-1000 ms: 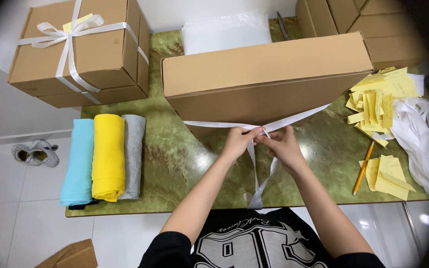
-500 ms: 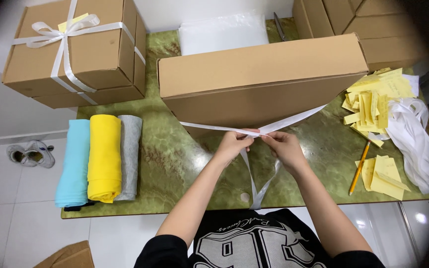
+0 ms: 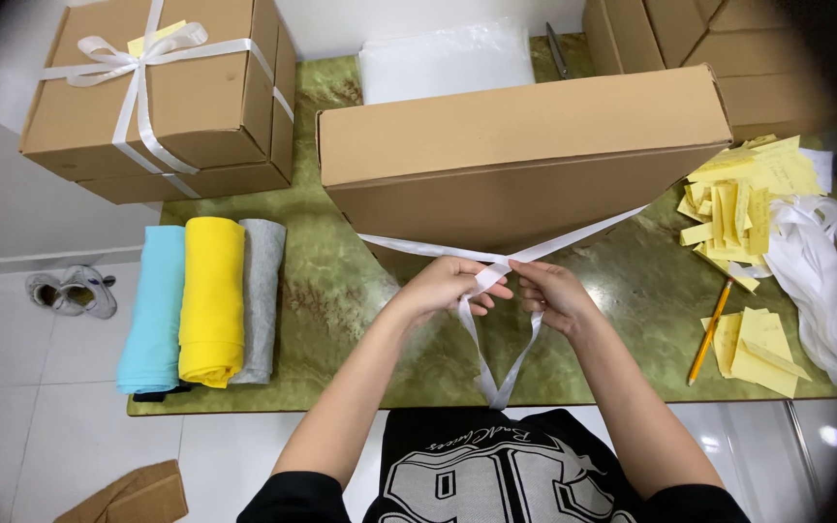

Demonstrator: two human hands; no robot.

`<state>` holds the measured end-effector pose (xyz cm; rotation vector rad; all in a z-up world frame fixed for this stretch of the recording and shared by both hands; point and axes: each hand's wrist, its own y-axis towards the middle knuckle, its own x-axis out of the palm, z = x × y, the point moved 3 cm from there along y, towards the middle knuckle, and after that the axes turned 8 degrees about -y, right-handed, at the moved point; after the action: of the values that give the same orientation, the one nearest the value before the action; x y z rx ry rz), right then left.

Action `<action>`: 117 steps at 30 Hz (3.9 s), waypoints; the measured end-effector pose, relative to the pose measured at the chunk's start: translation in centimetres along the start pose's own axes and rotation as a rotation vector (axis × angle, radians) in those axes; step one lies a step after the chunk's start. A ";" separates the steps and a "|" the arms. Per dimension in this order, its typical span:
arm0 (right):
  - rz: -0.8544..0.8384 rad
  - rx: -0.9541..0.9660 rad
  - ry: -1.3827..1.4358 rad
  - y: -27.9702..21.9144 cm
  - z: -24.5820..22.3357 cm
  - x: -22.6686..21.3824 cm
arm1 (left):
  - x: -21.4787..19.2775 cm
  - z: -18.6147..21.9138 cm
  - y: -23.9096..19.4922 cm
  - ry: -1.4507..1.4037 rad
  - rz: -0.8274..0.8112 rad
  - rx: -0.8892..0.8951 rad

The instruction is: The person places a folded purple garment into a clear plastic bag and seals it. They then place the bagged garment into a cardboard box, close the box, and tie it with a white ribbon.

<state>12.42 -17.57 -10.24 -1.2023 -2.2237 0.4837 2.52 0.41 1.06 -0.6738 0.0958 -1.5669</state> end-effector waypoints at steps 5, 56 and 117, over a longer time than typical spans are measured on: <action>-0.040 0.021 0.017 -0.3 -0.3 0.2 | 1.1 6.2 -1.1 -0.008 -0.086 0.165; -0.152 -0.158 -0.039 -7.4 -5.1 3.2 | 4.7 16.2 -3.6 1.288 0.267 1.283; -0.090 -0.374 -0.318 4.4 -1.7 3.0 | 2.8 19.0 4.0 1.591 0.377 0.516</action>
<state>14.97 -12.64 -10.41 -1.2702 -2.7175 0.2395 15.10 3.54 15.86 1.0441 0.8884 -1.3111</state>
